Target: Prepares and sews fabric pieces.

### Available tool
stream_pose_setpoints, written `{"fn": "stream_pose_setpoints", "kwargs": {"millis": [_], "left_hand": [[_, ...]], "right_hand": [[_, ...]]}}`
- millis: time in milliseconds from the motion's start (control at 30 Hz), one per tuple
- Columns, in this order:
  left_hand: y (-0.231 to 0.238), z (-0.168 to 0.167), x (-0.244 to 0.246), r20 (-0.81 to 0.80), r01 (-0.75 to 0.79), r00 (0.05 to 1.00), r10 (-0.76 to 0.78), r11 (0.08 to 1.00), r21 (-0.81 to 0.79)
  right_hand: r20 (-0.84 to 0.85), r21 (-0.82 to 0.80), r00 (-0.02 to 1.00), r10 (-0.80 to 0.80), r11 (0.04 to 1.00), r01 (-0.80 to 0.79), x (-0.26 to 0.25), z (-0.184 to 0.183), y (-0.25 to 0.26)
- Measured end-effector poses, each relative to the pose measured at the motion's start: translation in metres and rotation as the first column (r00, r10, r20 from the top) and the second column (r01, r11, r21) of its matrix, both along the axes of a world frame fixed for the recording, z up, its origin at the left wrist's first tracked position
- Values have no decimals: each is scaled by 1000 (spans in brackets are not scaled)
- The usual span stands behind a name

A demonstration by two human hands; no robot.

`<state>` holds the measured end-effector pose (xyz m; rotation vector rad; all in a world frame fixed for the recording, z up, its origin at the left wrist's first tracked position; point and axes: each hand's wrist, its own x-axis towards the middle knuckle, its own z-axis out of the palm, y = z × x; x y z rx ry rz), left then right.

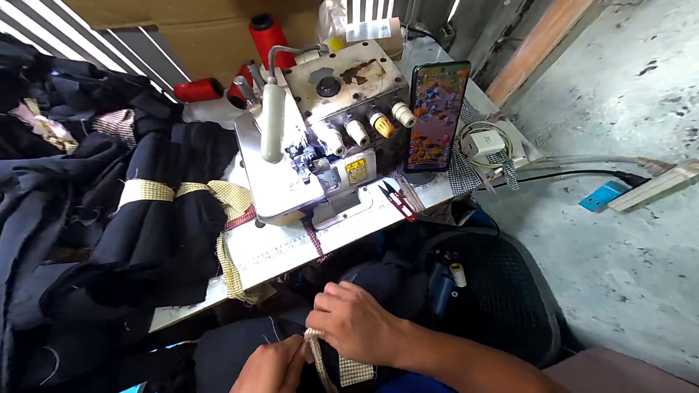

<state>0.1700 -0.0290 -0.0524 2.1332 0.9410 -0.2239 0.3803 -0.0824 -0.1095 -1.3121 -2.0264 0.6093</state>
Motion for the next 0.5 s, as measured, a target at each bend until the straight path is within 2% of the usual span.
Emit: {"fn": "stream_pose_setpoints", "kwargs": {"millis": [67, 133, 167, 233, 267, 300, 333, 367, 400, 433, 467, 500], "left_hand": [[-7, -6, -7, 122, -108, 986, 114, 993, -49], [-15, -6, -9, 241, -188, 942, 232, 963, -191], [-19, -6, -9, 292, -223, 902, 319, 921, -320], [-26, -11, -10, 328, -251, 789, 519, 761, -598], [-29, -15, -11, 322, -241, 739, 591, 680, -693], [-30, -19, -12, 310, -241, 724, 616, 647, -724], [-30, -21, -14, 298, -271, 751, 589, 687, -675], [-31, -22, -14, 281, -320, 806, 522, 782, -535], [-33, -21, -12, 235, -356, 870, 434, 881, -313], [-34, -23, -9, 172, -352, 918, 358, 934, -68], [-35, -25, -7, 112, -336, 940, 323, 934, 125], [-34, -26, -4, 75, -331, 944, 322, 910, 248]], "right_hand": [[-164, 62, 983, 81, 995, -72, -3, 14, -4], [-287, 63, 946, 148, 989, -136, -10, 24, -3], [-318, 33, 937, 144, 990, -140, -14, 25, 1], [-356, -122, 930, 97, 981, -149, -17, 21, 10], [-364, -218, 929, 67, 964, -155, -17, 16, 13], [-353, -281, 934, 50, 947, -156, -17, 12, 16], [-334, -313, 941, 44, 937, -156, -18, 8, 18], [-313, -339, 949, 41, 929, -152, -19, 6, 17], [-285, -360, 958, 32, 923, -138, -21, 5, 16], [-249, -393, 968, 16, 912, -116, -24, 5, 14], [-208, -430, 978, -9, 899, -83, -26, 6, 13], [-164, -466, 986, -40, 884, -42, -29, 7, 14]]}}
